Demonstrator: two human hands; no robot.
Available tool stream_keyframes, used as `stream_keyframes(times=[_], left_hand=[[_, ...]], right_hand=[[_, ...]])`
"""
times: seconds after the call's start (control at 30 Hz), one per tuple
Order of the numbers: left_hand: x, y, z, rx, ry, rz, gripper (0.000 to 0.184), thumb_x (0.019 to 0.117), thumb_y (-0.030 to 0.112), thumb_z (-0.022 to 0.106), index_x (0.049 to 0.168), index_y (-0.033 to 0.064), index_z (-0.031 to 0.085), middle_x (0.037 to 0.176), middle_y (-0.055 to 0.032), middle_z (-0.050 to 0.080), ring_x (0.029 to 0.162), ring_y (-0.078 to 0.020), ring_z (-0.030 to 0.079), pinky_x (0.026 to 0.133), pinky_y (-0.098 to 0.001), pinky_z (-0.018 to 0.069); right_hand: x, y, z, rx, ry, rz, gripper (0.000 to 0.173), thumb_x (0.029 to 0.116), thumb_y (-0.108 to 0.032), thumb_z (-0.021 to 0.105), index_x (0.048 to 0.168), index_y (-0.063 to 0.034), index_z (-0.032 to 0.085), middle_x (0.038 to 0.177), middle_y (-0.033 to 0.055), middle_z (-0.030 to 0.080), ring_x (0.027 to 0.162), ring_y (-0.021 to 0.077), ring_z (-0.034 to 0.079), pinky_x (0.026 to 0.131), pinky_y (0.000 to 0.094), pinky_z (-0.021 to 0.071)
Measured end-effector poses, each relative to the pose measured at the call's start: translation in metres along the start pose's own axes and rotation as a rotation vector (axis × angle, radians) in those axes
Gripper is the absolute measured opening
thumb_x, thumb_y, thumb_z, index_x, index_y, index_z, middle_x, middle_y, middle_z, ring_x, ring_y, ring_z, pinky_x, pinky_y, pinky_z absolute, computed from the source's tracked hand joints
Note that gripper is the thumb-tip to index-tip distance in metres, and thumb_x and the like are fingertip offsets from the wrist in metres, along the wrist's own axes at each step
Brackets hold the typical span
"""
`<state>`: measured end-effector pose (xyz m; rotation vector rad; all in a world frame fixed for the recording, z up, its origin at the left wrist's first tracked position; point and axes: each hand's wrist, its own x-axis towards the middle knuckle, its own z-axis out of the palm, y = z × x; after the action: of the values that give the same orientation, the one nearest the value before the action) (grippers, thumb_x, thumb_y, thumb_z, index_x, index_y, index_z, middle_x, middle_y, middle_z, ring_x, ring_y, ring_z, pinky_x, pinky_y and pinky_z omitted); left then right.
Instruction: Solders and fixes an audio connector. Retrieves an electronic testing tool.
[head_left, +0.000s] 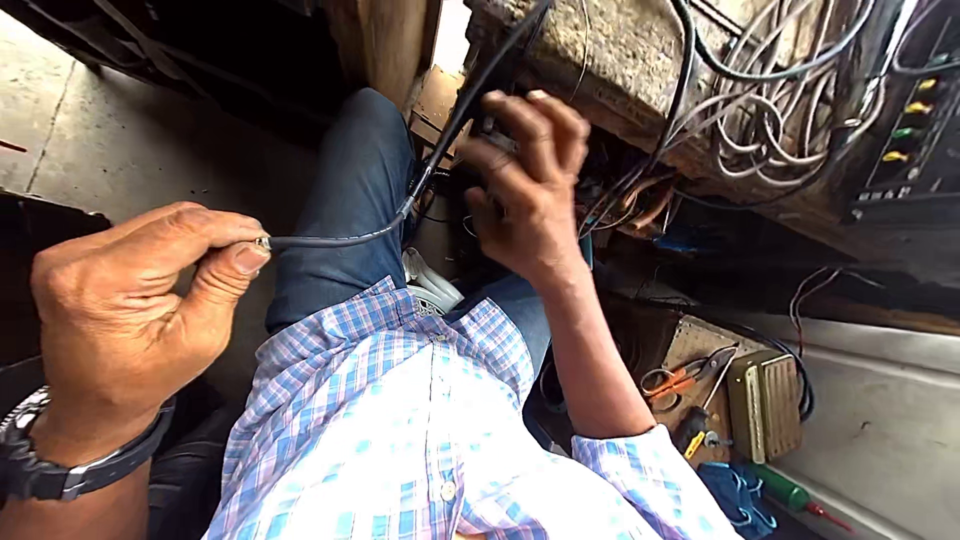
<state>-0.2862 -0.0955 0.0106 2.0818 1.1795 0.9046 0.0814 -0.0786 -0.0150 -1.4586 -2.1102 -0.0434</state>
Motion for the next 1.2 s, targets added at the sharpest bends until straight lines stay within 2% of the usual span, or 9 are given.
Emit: stream_keyframes(times=[0.1,0.27,0.33,0.53,0.6,0.73,1.0,1.1,1.2], left_hand=[[-0.009,-0.007,-0.006,-0.036,0.009,-0.013,0.023,0.1028,0.024,0.061,0.114,0.0055,0.070,0.096,-0.0022,0.069,0.077,-0.0067,0.065,0.068,-0.0241,0.0559],[-0.012,-0.020,-0.022,-0.019,0.039,-0.018,0.035,0.1026,0.028,0.061,0.130,0.0069,0.063,0.106,-0.0039,0.069,0.086,-0.0085,0.067,0.075,-0.0269,0.0575],[-0.017,-0.026,-0.030,0.042,0.063,-0.021,0.033,0.1004,0.029,0.065,0.127,0.0082,0.067,0.107,-0.0037,0.070,0.089,-0.0086,0.068,0.078,-0.0270,0.0570],[0.015,0.004,-0.013,0.054,0.055,0.178,0.019,0.0984,0.013,0.063,0.107,0.0004,0.074,0.099,-0.0113,0.070,0.088,-0.0131,0.067,0.080,-0.0277,0.0561],[0.021,-0.003,-0.005,0.005,0.075,0.196,0.018,0.0983,0.013,0.065,0.107,0.0006,0.075,0.100,-0.0107,0.071,0.090,-0.0123,0.067,0.082,-0.0267,0.0564],[0.023,-0.013,0.000,-0.037,0.066,0.191,0.022,0.0993,0.015,0.064,0.114,0.0007,0.073,0.106,-0.0109,0.070,0.095,-0.0124,0.067,0.086,-0.0258,0.0566],[0.035,-0.023,0.023,-0.054,-0.021,0.248,0.024,0.1036,0.012,0.052,0.113,0.0017,0.072,0.095,-0.0084,0.063,0.085,-0.0133,0.061,0.074,-0.0254,0.0517],[0.038,-0.025,0.029,-0.056,-0.039,0.265,0.025,0.1043,0.012,0.050,0.111,0.0011,0.071,0.094,-0.0093,0.062,0.084,-0.0147,0.061,0.074,-0.0271,0.0517],[0.041,-0.027,0.034,-0.073,-0.024,0.264,0.025,0.1050,0.013,0.048,0.111,-0.0002,0.069,0.095,-0.0103,0.063,0.085,-0.0143,0.061,0.074,-0.0261,0.0513]], right_hand=[[0.009,-0.021,0.029,0.204,-0.039,-0.194,0.024,0.0984,-0.027,0.068,0.120,-0.0287,0.079,0.145,0.0065,0.062,0.146,0.0381,0.039,0.117,0.0587,0.0292],[0.024,-0.049,0.046,0.376,-0.057,-0.308,0.020,0.0990,-0.022,0.067,0.113,-0.0190,0.081,0.123,0.0065,0.074,0.132,0.0335,0.055,0.110,0.0564,0.0362],[0.030,-0.067,0.043,0.427,-0.091,-0.322,0.020,0.0988,-0.021,0.067,0.111,-0.0126,0.080,0.113,0.0069,0.076,0.123,0.0307,0.061,0.107,0.0548,0.0401],[0.047,-0.123,0.040,0.573,-0.199,-0.260,0.017,0.0978,-0.008,0.066,0.108,0.0013,0.075,0.091,0.0109,0.072,0.086,0.0213,0.068,0.076,0.0385,0.0545],[0.048,-0.127,0.040,0.621,-0.215,-0.190,0.016,0.0985,-0.005,0.064,0.108,0.0042,0.073,0.090,0.0114,0.069,0.083,0.0184,0.067,0.075,0.0336,0.0580],[0.043,-0.115,0.037,0.722,-0.292,-0.056,0.019,0.1019,-0.007,0.058,0.106,0.0052,0.072,0.085,0.0083,0.066,0.070,0.0085,0.059,0.063,0.0243,0.0525],[0.037,-0.100,0.034,0.779,-0.381,0.000,0.020,0.1032,-0.005,0.056,0.107,0.0060,0.072,0.089,0.0082,0.067,0.076,0.0075,0.060,0.069,0.0234,0.0525],[0.035,-0.101,0.035,0.747,-0.321,0.007,0.017,0.1003,-0.004,0.061,0.106,0.0063,0.073,0.087,0.0086,0.066,0.075,0.0085,0.061,0.068,0.0235,0.0529],[0.033,-0.106,0.039,0.792,-0.163,0.062,0.019,0.0953,0.001,0.067,0.112,0.0103,0.071,0.097,0.0138,0.072,0.081,0.0104,0.068,0.073,0.0255,0.0596]])
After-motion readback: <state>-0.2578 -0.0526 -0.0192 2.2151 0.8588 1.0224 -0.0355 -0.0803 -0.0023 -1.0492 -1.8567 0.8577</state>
